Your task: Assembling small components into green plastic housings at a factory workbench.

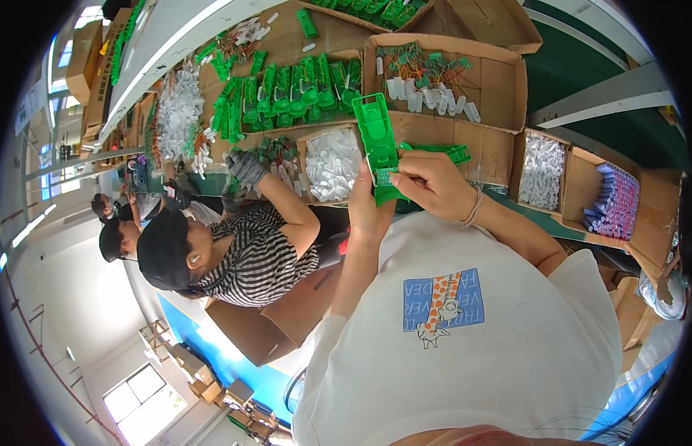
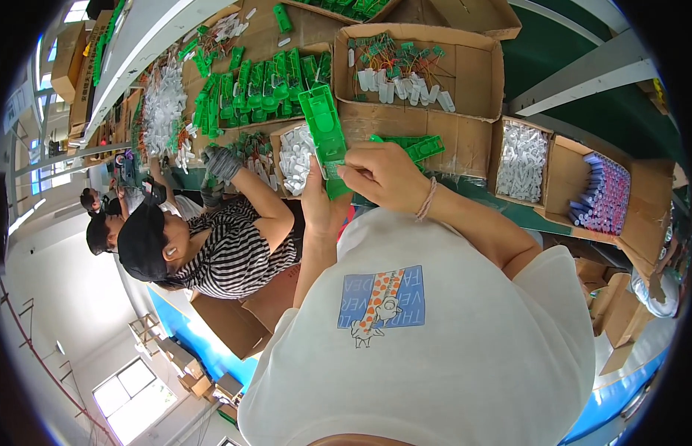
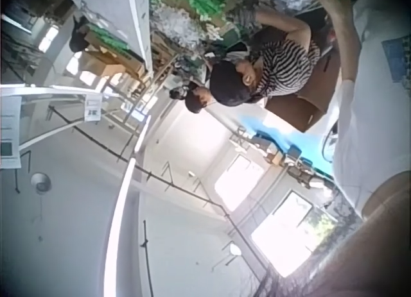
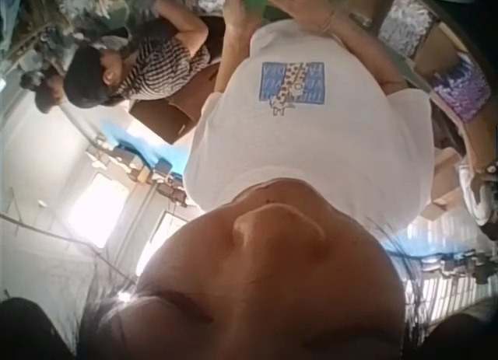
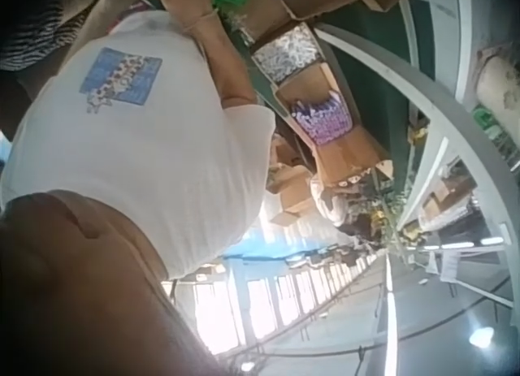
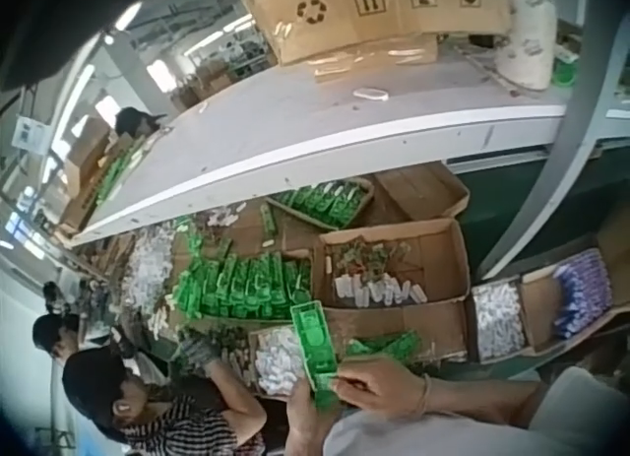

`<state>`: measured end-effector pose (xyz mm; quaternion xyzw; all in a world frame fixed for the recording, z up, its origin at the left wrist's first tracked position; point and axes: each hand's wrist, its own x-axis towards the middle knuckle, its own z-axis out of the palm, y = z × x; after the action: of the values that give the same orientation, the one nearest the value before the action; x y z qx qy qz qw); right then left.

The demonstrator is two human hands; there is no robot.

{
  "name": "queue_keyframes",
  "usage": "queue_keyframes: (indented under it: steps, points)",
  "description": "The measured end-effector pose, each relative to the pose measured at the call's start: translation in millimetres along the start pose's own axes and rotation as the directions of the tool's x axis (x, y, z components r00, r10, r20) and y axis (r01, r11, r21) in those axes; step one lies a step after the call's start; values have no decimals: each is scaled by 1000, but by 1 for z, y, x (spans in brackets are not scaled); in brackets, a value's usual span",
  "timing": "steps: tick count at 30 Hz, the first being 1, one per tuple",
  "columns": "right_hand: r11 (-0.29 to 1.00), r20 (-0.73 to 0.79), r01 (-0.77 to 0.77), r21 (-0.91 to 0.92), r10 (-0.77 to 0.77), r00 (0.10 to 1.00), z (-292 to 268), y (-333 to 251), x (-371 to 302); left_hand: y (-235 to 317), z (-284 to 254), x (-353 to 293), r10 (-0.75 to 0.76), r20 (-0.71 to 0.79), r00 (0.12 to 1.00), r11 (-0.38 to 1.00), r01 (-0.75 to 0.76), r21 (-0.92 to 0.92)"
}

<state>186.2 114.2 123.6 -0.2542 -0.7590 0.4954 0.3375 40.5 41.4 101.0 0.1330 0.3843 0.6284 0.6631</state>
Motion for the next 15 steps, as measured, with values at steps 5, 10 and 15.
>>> queue_keyframes:
  steps: [5, 10, 15]
  points:
    - [996, -38, 20, -88, -24, 999, 6, -7, 0, 0, 10, -3, -8, 87, 996, 1000, 6, 16]
    - [998, -64, -29, -55, 25, 998, 9, -1, 1, -2, 26, 0, 204, -2, 979, 975, -202, 93]
    - [982, -95, -186, -28, 183, 979, 6, -1, -1, -9, 16, 0, 258, -25, 966, 952, -249, 176]
